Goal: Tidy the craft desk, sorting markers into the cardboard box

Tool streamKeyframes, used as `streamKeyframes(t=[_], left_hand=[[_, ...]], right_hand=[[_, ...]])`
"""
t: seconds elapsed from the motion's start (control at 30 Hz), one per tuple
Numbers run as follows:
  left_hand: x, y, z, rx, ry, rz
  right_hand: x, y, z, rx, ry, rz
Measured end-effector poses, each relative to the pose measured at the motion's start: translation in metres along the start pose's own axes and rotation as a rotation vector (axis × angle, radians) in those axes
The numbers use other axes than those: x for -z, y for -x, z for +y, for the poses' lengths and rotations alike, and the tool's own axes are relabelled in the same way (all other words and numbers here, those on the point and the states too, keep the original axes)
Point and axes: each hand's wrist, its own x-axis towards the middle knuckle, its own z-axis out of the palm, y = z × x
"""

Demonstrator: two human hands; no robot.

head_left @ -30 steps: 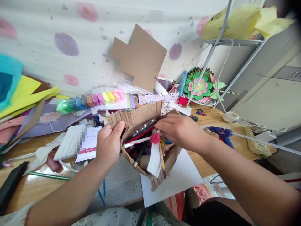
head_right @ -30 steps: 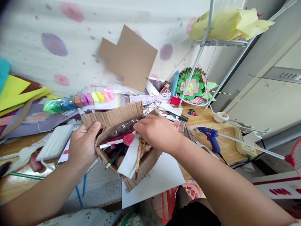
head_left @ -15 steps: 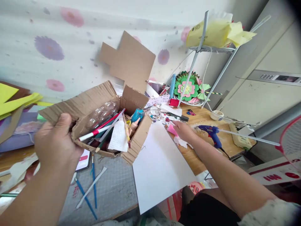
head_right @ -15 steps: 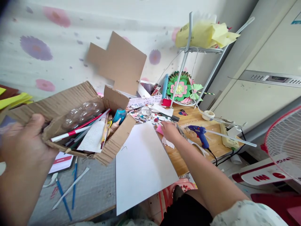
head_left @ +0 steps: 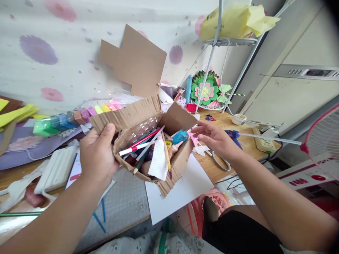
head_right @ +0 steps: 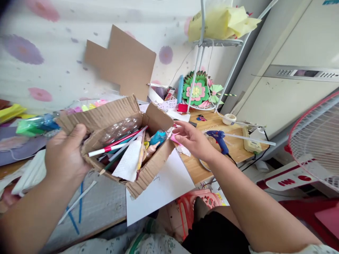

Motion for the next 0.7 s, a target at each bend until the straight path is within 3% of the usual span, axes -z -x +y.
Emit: streamKeyframes(t=[0.07, 0.17, 0.23, 0.3, 0.4, 0.53, 0.7], left_hand=[[-0.011, 0.010, -0.004, -0.004, 0.000, -0.048], [-0.023, 0.022, -0.008, -0.064, -0.014, -0.078], [-0.028, 0.028, -0.011, -0.124, -0.029, -0.091], [-0.032, 0.033, -0.014, -0.199, -0.027, -0.111], [-0.037, 0.039, -0.018, -0.298, -0.019, -0.117], [-0.044, 0.043, -0.021, -0.288, -0.089, -0.151], [-0.049, 0.041, -0.028, -0.343, -0.064, -0.180]], right_hand=[[0.000, 0.012, -0.007, 0.071, 0.062, 0.091], [0.005, 0.032, -0.017, 0.201, 0.340, 0.396], [0.010, 0.046, -0.026, 0.316, 0.506, 0.497], [0.014, 0.057, -0.035, 0.433, 0.586, 0.428], [0.016, 0.066, -0.043, 0.555, 0.587, 0.215], [0.010, 0.066, -0.043, 0.550, 0.552, -0.009], [0.000, 0.058, -0.038, 0.534, 0.545, -0.146]])
